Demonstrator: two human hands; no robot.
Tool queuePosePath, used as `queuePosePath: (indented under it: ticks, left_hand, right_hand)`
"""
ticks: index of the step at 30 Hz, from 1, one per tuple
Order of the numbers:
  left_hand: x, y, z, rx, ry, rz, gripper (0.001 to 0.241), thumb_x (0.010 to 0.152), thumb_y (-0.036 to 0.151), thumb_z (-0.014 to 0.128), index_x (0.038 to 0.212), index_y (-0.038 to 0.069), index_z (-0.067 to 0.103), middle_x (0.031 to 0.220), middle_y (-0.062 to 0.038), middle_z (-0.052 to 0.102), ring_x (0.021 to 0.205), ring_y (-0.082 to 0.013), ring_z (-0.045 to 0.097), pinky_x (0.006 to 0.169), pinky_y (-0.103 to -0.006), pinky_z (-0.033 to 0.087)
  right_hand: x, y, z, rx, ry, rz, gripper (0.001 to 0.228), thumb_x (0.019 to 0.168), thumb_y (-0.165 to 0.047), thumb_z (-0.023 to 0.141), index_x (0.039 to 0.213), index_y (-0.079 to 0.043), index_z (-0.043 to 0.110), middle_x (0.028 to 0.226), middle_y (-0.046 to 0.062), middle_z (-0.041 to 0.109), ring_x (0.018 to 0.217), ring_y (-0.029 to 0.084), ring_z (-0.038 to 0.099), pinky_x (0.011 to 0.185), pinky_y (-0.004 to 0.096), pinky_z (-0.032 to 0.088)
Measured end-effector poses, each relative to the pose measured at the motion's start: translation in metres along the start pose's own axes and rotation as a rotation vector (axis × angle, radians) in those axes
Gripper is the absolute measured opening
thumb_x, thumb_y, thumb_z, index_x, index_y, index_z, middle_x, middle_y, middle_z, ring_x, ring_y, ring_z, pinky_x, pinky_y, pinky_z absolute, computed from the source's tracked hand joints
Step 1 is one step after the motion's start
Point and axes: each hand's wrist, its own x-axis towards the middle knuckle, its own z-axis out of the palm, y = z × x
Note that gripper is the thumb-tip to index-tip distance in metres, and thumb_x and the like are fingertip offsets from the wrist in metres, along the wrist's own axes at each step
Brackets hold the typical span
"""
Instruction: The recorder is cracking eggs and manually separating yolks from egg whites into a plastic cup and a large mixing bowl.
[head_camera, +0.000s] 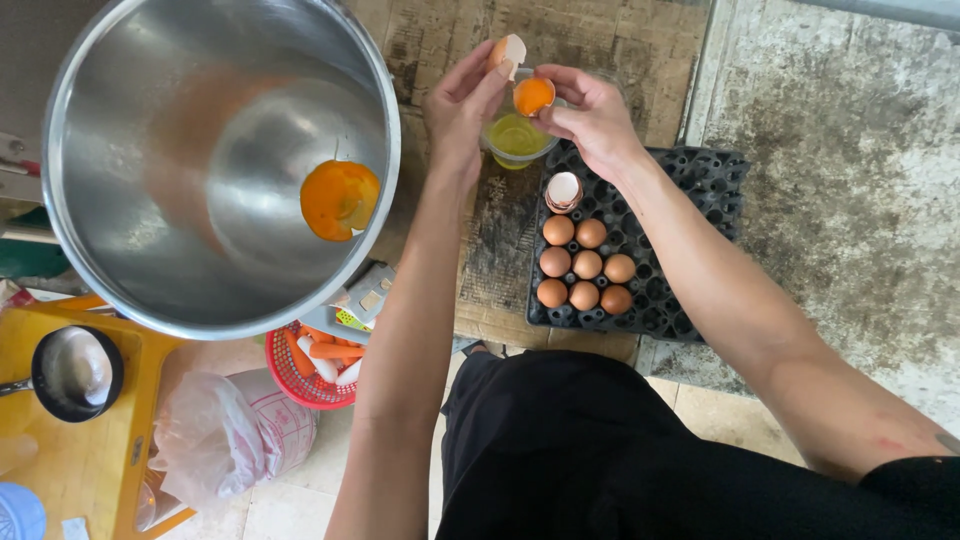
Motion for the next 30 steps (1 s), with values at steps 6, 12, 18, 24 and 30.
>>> queuePosePath:
  ticks: [6,12,18,24,30]
  left_hand:
    - [-0.012,0.013,0.001,0.428,-0.101,0.392,0.042,0.092,-0.003,0.076,0.133,0.0,0.069,0.132,-0.015,0.07,0.119,-0.023,0.071,0.104,-0.0332,0.059]
    - [-0.02,0.033,0.004,0.973,-0.107,0.755,0.036,0.093,-0.003,0.074,0.128,0.004,0.071,0.139,-0.016,0.062,0.123,-0.0274,0.069,0.104,-0.0361,0.06]
    - [-0.008,0.021,-0.002,0.465,-0.03,0.315,0.034,0.099,0.011,0.072,0.131,0.007,0.063,0.123,-0.014,0.069,0.105,-0.0228,0.073,0.072,-0.0278,0.067]
    - [-0.006,0.011,-0.013,0.191,0.059,-0.105,0.031,0.103,0.029,0.061,0.125,0.007,0.067,0.105,-0.009,0.077,0.084,-0.0206,0.08,0.065,-0.0264,0.064]
    - [-0.01,0.016,-0.009,0.058,0.039,-0.17,0.039,0.104,0.034,0.059,0.126,0.003,0.068,0.106,-0.01,0.074,0.086,-0.022,0.079,0.067,-0.0282,0.064]
  right_hand:
    - [-0.006,-0.006,0.004,-0.086,0.008,-0.036,0.052,0.094,0.01,0.064,0.144,-0.001,0.055,0.14,0.014,0.063,0.117,0.02,0.071,0.099,0.032,0.064]
    - [-0.007,-0.008,0.0,-0.162,-0.007,-0.107,0.052,0.094,0.01,0.066,0.143,0.0,0.056,0.144,0.017,0.061,0.111,0.021,0.073,0.099,0.033,0.064]
    - [-0.01,-0.016,0.001,-0.186,0.002,-0.092,0.052,0.093,0.01,0.066,0.144,0.0,0.056,0.141,0.018,0.064,0.111,0.021,0.074,0.098,0.033,0.065]
    - [-0.014,-0.032,0.004,-0.22,0.001,-0.099,0.052,0.093,0.01,0.065,0.144,-0.001,0.057,0.134,0.016,0.068,0.111,0.02,0.073,0.099,0.034,0.065]
    - [-0.012,-0.035,0.005,-0.194,-0.017,-0.13,0.051,0.095,0.009,0.066,0.144,-0.001,0.058,0.135,0.015,0.068,0.115,0.02,0.072,0.101,0.033,0.064]
